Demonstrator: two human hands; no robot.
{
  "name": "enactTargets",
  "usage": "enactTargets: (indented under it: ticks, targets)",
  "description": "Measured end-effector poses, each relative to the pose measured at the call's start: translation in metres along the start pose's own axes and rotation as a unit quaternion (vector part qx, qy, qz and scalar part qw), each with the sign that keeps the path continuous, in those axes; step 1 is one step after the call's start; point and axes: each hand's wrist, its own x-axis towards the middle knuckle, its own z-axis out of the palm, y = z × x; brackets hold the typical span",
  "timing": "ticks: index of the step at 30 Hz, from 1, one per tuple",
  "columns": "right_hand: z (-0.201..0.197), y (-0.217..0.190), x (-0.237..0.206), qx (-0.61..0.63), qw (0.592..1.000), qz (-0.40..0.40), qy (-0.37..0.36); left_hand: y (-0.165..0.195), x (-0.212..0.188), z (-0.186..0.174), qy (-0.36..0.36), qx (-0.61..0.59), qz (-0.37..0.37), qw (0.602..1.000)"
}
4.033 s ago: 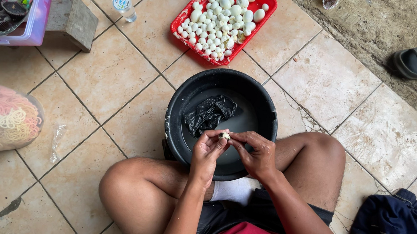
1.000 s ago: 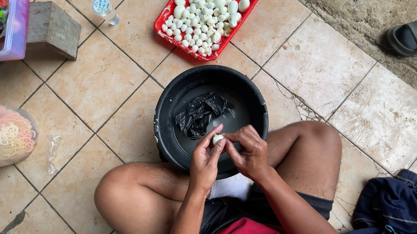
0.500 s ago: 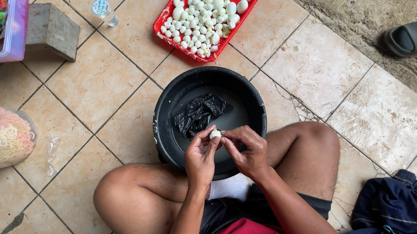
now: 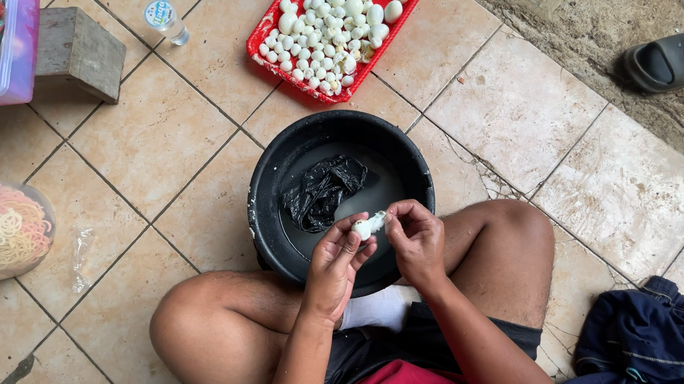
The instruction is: The person sits on the floor with a black basin of water and cleans small shellfish one at a time, rubbing and picking at each piece over the water. Cleaned white pieces are placed onto a red tray beside them, and dark shells accumulate in the basin.
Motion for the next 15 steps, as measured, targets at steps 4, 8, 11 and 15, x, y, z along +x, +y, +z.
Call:
enactTargets:
  ticks: [4,8,11,15]
  targets:
    - [-0.001,0.003,0.001,0.047,0.998,0.038,-0.021,0.006,-0.001,0.01,0.035,0.038,-0.014,0.999]
    - [0.003,0.004,-0.004,0.061,0.995,0.025,-0.072,0.002,-0.001,0.006,0.008,0.075,0.005,0.997]
    - [0.004,0.003,0.0,0.091,0.995,0.019,-0.036,-0.003,0.005,-0.004,0.024,0.033,0.028,0.999]
    - [0.003,-0.009,0.01,0.078,0.996,0.007,0.038,0.003,0.008,-0.015,0.018,-0.077,0.036,0.996]
